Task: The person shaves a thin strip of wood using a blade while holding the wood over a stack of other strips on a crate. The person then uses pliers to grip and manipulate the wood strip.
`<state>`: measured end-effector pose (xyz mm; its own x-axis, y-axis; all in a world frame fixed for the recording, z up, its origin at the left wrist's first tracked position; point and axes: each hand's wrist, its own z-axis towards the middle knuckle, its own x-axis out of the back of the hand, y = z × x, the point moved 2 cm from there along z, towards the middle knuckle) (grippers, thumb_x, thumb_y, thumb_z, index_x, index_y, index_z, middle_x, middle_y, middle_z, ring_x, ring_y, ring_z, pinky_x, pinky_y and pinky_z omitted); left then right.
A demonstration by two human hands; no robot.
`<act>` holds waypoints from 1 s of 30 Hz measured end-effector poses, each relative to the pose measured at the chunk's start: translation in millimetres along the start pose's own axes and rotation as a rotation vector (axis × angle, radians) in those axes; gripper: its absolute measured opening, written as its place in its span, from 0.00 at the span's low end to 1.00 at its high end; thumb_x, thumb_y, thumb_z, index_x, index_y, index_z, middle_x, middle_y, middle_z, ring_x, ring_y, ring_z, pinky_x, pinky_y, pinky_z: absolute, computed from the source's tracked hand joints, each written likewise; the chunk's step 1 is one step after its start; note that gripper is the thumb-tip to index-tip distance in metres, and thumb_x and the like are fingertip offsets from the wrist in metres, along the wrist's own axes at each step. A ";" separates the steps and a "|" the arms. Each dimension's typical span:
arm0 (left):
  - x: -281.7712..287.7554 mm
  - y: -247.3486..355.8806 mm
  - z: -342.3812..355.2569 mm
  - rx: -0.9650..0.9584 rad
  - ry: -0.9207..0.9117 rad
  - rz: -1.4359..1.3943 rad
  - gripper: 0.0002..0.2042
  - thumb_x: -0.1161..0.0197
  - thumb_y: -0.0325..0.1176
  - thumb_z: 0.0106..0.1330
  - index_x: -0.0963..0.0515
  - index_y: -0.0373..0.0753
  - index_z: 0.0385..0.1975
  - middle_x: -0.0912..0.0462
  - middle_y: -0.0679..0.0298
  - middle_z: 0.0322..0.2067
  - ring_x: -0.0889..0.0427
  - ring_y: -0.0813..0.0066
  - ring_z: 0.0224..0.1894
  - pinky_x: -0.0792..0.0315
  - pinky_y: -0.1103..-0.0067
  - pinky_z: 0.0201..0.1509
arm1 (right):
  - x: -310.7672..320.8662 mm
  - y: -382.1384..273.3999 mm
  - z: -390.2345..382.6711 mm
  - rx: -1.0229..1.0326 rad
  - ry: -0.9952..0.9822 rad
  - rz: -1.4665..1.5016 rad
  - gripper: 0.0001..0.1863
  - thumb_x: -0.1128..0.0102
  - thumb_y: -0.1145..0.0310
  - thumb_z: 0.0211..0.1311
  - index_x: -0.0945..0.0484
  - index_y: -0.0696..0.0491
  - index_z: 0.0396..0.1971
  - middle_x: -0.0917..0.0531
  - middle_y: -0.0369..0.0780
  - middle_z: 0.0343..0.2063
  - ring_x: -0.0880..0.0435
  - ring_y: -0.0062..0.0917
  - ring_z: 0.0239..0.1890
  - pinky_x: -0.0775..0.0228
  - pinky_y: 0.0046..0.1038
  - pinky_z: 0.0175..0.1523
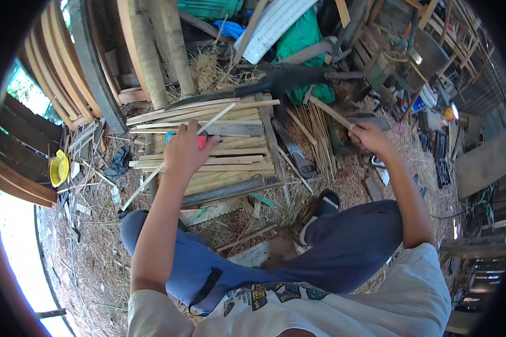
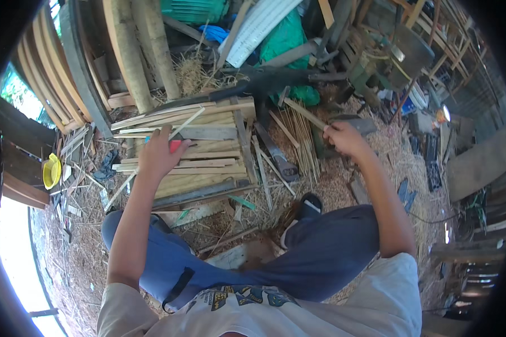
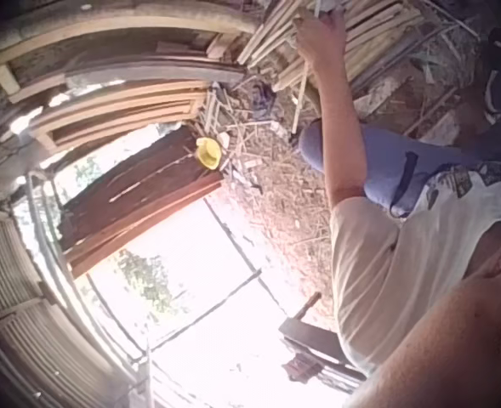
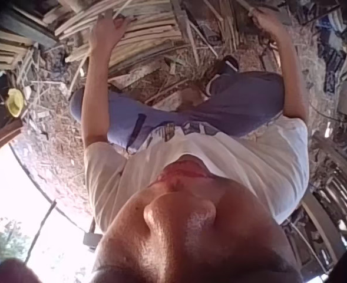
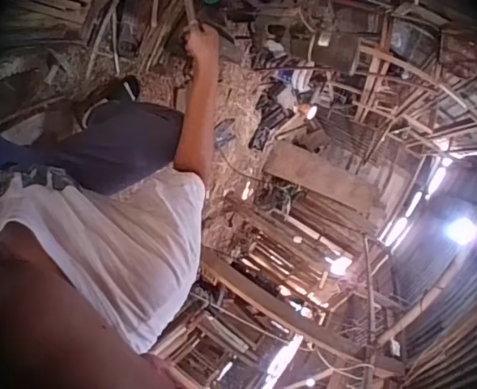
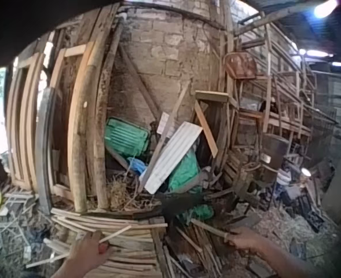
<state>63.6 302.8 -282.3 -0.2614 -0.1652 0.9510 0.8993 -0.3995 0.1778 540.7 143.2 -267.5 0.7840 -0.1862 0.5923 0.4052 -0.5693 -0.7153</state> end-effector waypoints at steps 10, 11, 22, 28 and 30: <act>-50.0 70.2 -77.8 -0.473 -0.198 -0.271 0.12 0.37 0.39 0.78 0.26 0.41 0.54 0.18 0.51 0.44 0.14 0.46 0.46 0.18 0.54 0.43 | 25.4 35.1 -9.9 0.008 0.034 -0.178 0.21 0.38 0.54 0.79 0.12 0.59 0.40 0.19 0.36 0.24 0.24 0.23 0.25 0.33 0.32 0.33; -56.1 71.9 -81.9 -0.508 -0.182 -0.226 0.11 0.36 0.37 0.77 0.25 0.42 0.52 0.19 0.53 0.44 0.15 0.49 0.47 0.18 0.56 0.45 | 26.6 37.2 -11.8 0.002 0.040 -0.170 0.21 0.38 0.54 0.79 0.12 0.59 0.40 0.18 0.37 0.24 0.23 0.23 0.25 0.33 0.33 0.33; -72.8 76.3 -92.1 -0.562 0.010 -0.228 0.12 0.35 0.31 0.72 0.22 0.40 0.52 0.24 0.55 0.47 0.23 0.53 0.54 0.26 0.59 0.57 | 19.9 17.1 -38.5 0.063 0.079 -0.120 0.20 0.37 0.56 0.79 0.13 0.61 0.39 0.20 0.34 0.23 0.27 0.21 0.23 0.36 0.32 0.32; -64.8 75.2 -87.7 -0.535 0.036 -0.320 0.14 0.33 0.31 0.70 0.22 0.40 0.53 0.24 0.56 0.48 0.25 0.53 0.54 0.29 0.58 0.59 | 16.2 1.1 -53.4 0.049 0.045 -0.036 0.18 0.42 0.56 0.83 0.16 0.56 0.40 0.26 0.30 0.23 0.32 0.14 0.21 0.41 0.24 0.28; -59.2 79.9 -85.3 -0.574 0.071 -0.337 0.14 0.31 0.33 0.69 0.22 0.40 0.52 0.24 0.57 0.48 0.24 0.54 0.54 0.29 0.58 0.59 | 15.9 -7.3 -63.2 0.042 0.035 -0.002 0.18 0.42 0.56 0.84 0.16 0.56 0.41 0.26 0.29 0.24 0.32 0.14 0.22 0.41 0.23 0.28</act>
<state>121.0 203.7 -346.0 -0.5355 0.0022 0.8446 0.4398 -0.8530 0.2811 520.5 93.8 -229.5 0.7662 -0.2134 0.6062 0.4273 -0.5354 -0.7285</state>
